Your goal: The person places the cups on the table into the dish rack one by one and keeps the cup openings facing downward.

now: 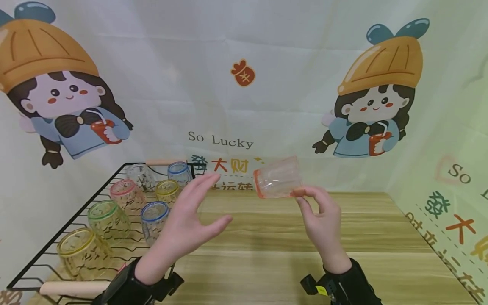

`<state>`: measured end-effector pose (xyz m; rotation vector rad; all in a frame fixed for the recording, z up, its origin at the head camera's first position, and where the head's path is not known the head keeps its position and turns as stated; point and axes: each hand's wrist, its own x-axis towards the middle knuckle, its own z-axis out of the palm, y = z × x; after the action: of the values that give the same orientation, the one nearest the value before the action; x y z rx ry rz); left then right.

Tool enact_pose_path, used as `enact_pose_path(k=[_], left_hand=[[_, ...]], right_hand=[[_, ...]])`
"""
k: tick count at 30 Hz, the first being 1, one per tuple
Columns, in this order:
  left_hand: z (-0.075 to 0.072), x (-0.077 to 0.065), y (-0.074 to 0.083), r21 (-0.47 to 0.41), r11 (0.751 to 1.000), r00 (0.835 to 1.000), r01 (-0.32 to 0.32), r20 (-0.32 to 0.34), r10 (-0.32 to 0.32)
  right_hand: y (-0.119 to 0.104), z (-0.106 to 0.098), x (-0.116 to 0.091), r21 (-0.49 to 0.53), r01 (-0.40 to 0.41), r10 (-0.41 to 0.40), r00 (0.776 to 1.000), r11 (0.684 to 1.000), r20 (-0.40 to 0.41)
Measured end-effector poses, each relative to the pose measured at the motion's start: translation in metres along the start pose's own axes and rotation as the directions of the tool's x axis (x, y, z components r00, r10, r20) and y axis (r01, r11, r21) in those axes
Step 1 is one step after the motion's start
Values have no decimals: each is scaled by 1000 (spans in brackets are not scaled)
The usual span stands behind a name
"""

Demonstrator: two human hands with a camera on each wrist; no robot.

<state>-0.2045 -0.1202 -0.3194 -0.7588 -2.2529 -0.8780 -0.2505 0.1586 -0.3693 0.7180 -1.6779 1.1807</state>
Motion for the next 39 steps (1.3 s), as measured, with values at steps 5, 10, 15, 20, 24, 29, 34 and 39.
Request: enact_pose_path(k=[5,10,15,20,24,29,34,39], left_hand=[[4,1,1,-15,1000,1000,-5,1,5],[8,3,4,-35,999,999,-35,-18,34],[12,5,7,-75,997,999,-36,-8,35],[17,6,9,-103,994,999,-46,-12,45],[21,7,11,-112,992,999,-51,-19,50],[25,9,13,-130,990,998,-60,-18,58],[28,11,14,-134,988,997,-79,-23,77],[31,13,15,-177,977,992,-121,-66,111]], right_hand=[[-4,1,-2,71,-13,11,1000,997,22],[-8,2,-3,179,-36,29,999,983,40],[-11,3,-4,251,-47,33,998,967,59],[-12,5,-5,282,-37,17,997,959,71],[-13,7,-6,284,-31,8,997,958,80],[-12,8,-8,311,-45,10,993,949,114],[-10,11,-11,323,-22,-20,992,946,127],[-9,11,-12,339,15,-59,991,941,121]])
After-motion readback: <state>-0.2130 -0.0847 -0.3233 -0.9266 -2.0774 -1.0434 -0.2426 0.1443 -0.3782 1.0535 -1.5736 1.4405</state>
